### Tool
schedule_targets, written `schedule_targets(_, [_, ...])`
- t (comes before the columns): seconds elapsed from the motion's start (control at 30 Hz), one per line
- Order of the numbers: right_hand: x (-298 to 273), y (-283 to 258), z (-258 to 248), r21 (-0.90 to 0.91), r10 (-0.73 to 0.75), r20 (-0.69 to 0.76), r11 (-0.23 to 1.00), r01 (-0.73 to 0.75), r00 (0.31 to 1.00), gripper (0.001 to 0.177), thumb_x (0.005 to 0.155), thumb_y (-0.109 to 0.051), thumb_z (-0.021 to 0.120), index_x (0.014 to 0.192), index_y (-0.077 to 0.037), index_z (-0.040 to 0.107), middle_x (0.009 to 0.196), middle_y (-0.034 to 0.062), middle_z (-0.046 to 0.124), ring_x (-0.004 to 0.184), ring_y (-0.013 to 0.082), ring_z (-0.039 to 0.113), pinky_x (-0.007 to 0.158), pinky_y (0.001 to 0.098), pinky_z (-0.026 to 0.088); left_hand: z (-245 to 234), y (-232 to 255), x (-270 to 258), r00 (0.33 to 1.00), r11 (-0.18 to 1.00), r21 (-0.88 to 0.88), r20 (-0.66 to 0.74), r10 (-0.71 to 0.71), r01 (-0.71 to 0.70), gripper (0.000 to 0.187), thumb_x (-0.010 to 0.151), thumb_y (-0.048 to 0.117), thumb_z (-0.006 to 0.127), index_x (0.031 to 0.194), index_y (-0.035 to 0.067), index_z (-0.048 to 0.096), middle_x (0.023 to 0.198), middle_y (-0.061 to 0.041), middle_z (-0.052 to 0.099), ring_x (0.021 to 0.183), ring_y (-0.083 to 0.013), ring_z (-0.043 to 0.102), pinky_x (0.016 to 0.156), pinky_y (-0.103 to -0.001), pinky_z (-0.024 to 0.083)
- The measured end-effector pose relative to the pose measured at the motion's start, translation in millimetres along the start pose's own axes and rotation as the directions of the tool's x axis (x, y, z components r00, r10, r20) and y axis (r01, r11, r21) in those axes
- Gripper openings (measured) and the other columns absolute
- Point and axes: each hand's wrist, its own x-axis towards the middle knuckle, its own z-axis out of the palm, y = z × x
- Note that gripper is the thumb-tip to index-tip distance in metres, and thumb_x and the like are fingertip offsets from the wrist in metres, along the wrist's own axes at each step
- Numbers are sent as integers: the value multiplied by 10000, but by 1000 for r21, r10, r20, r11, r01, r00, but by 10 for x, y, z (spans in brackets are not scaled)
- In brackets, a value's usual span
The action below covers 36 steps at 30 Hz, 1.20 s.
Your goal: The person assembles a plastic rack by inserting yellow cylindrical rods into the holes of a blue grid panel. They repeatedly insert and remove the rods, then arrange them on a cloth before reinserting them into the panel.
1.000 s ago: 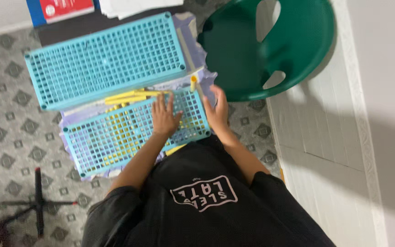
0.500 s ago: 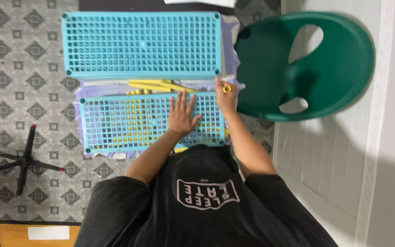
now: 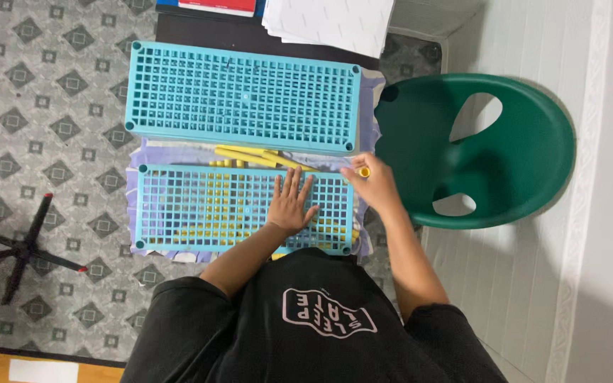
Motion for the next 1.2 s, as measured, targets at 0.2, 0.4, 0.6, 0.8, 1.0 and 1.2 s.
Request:
schedule_targets(0.2, [316, -741, -98, -833, 306, 379, 524, 178, 873, 392, 860, -390, 739, 1075, -63, 746, 1087, 158, 738, 1002, 345, 715, 826, 508, 571, 49, -31, -13, 1000, 1000, -21, -18, -6, 6, 858, 991, 640, 377, 1639, 111, 185, 1693, -230, 84, 1576, -392, 43, 1240, -606, 32])
schedule_targets(0.4, [827, -616, 337, -873, 789, 456, 308, 377, 412, 318, 874, -344, 710, 1063, -94, 763, 1090, 127, 749, 1004, 316, 728, 815, 477, 587, 34, -1, -21, 997, 986, -152, 1, -73, 72, 858, 941, 648, 441, 1638, 182, 254, 1726, -187, 182, 1622, -355, 109, 1281, -570, 56])
schedule_targets(0.6, [956, -119, 414, -841, 834, 439, 251, 479, 334, 258, 889, -298, 680, 1051, -125, 780, 1092, 95, 760, 1005, 287, 741, 804, 446, 602, 146, 41, -47, 993, 999, -45, -114, -23, 18, 865, 971, 686, 365, 1636, 152, 218, 1703, -205, 135, 1587, -370, 78, 1246, -587, 44])
schedule_targets(0.8, [693, 282, 344, -816, 696, 489, 152, 558, 525, 221, 903, -252, 651, 1039, -155, 797, 1095, 63, 772, 1007, 257, 753, 792, 415, 618, 111, -21, -51, 995, 999, -37, -101, -8, 5, 866, 984, 682, 325, 1647, 149, 166, 1710, -200, 78, 1585, -366, 29, 1246, -578, 27])
schedule_targets(1.0, [436, 545, 225, -736, 445, 629, 77, 673, 637, 197, 917, -211, 614, 956, -167, 802, 1023, 50, 785, 945, 246, 764, 761, 390, 619, 70, -11, -55, 995, 1000, -16, -104, -1, 0, 857, 983, 670, 313, 1641, 146, 150, 1700, -201, 67, 1577, -368, 18, 1237, -578, 20])
schedule_targets(1.2, [388, 320, 106, -702, 285, 696, 80, 708, 659, 169, 899, -198, 624, 917, -154, 786, 963, 65, 785, 900, 249, 766, 749, 405, 614, 41, -21, -62, 997, 1000, -26, -80, 6, -8, 854, 996, 665, 310, 1647, 137, 147, 1710, -209, 66, 1584, -373, 13, 1240, -580, 13])
